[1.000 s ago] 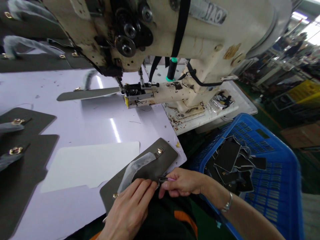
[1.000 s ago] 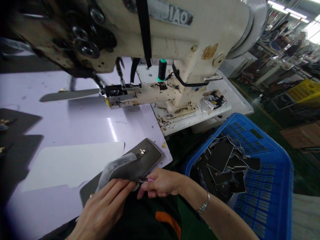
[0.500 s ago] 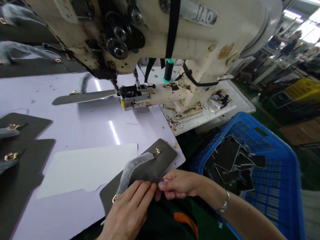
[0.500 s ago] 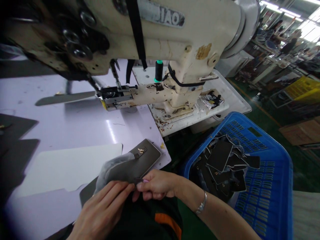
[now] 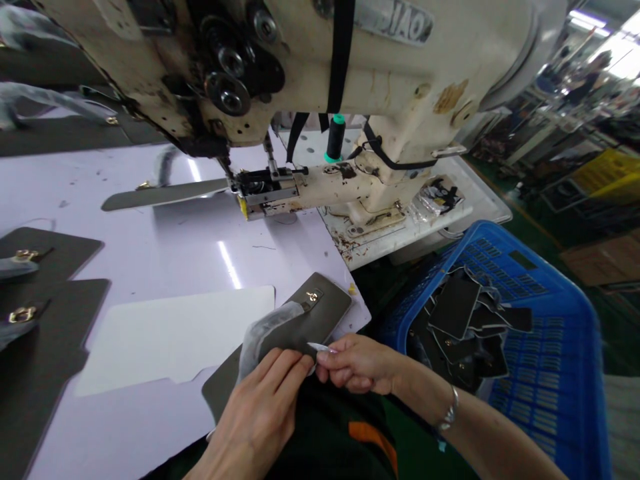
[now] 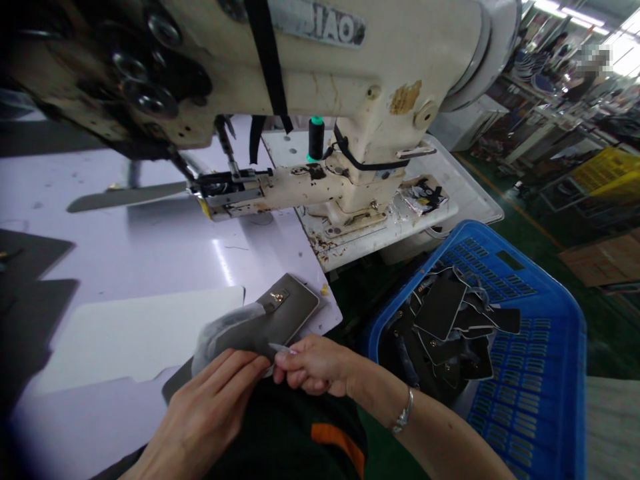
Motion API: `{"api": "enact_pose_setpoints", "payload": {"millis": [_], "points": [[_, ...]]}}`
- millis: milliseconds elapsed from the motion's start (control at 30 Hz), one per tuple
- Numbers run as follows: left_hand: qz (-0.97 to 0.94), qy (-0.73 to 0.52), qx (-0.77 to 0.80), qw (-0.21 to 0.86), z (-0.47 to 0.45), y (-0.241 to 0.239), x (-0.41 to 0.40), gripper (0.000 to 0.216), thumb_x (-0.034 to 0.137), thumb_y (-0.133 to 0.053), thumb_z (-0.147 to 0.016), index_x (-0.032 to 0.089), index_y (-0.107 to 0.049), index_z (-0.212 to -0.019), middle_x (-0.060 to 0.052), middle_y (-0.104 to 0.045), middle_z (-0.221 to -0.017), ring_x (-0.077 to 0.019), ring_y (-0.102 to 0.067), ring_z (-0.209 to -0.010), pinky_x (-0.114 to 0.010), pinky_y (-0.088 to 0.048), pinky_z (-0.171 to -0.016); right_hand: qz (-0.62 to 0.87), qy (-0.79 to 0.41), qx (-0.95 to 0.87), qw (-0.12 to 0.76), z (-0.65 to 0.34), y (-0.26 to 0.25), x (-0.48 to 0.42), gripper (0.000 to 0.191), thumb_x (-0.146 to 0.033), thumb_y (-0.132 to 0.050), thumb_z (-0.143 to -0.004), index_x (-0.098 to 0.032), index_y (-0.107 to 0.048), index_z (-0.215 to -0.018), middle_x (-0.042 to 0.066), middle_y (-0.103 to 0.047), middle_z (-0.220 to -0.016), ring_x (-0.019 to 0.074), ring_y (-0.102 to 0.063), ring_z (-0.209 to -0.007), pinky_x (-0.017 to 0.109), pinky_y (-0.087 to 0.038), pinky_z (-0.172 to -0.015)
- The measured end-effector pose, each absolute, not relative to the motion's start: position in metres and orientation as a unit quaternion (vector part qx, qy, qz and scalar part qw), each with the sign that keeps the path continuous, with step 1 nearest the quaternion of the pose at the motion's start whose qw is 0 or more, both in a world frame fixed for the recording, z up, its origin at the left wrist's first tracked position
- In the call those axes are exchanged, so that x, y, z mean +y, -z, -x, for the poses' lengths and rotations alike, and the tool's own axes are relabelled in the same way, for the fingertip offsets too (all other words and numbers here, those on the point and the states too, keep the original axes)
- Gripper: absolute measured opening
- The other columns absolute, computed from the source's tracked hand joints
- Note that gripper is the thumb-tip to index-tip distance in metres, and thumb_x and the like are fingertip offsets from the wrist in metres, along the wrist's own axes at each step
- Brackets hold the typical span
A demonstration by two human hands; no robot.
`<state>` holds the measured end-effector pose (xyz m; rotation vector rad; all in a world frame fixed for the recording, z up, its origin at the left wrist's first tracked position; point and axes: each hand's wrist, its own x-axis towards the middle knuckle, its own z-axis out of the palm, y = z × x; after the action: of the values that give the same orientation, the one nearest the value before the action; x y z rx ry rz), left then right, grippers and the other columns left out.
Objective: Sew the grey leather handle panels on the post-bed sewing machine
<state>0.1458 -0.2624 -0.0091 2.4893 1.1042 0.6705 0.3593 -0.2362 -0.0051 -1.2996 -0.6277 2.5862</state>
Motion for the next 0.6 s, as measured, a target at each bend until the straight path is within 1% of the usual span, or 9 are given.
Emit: {"api": "enact_pose_setpoints", "payload": {"millis": [167,300,433,600], "points": [[-0.872,-0.231,0.390,0.183,-0.1475,0.0041,-0.2605,0.034,-0.005,-0.049,-0.084,0.016,-0.061,-0.107,-0.004,-0.061,-0.095,-0.0158,-0.055,-0.086,-0.027,-0.052,-0.075,0.437,-0.869,-0.207,0.105,-0.3597,0.0050,-0.2388,0.033,-0.040,-0.064,-0.093,-0.013,-0.059,-0.076,-0.012,-0.039,-0.046,-0.0001,-0.020,-0.029,0.014,-0.013,-0.030],[-0.871,-0.224,0.391,0.197,-0.1481,0.0021,-0.2615,0.031,-0.004,-0.052,-0.085,0.017,-0.060,-0.107,-0.003,-0.061,-0.094,-0.0148,-0.055,-0.085,-0.027,-0.050,-0.075,0.431,-0.872,-0.206,0.110,-0.3621,0.0094,-0.2391,0.031,-0.037,-0.062,-0.094,-0.012,-0.060,-0.076,-0.011,-0.039,-0.046,0.0001,-0.021,-0.028,0.014,-0.013,-0.028],[-0.870,-0.234,0.392,0.186,-0.1472,0.0031,-0.2618,0.030,-0.004,-0.053,-0.084,0.017,-0.060,-0.106,-0.002,-0.060,-0.092,-0.0144,-0.054,-0.083,-0.027,-0.049,-0.073,0.427,-0.872,-0.209,0.115,-0.3625,0.0124,-0.2386,0.030,-0.035,-0.060,-0.095,-0.012,-0.061,-0.076,-0.012,-0.037,-0.044,0.0002,-0.018,-0.028,0.013,-0.013,-0.027],[-0.864,-0.234,0.400,0.196,-0.1449,0.0058,-0.2615,0.030,-0.002,-0.055,-0.086,0.017,-0.060,-0.108,-0.002,-0.061,-0.097,-0.0137,-0.055,-0.087,-0.026,-0.049,-0.077,0.427,-0.869,-0.213,0.129,-0.3609,0.0114,-0.2403,0.029,-0.032,-0.057,-0.096,-0.012,-0.060,-0.075,-0.011,-0.039,-0.045,0.0006,-0.019,-0.028,0.014,-0.013,-0.027]]}}
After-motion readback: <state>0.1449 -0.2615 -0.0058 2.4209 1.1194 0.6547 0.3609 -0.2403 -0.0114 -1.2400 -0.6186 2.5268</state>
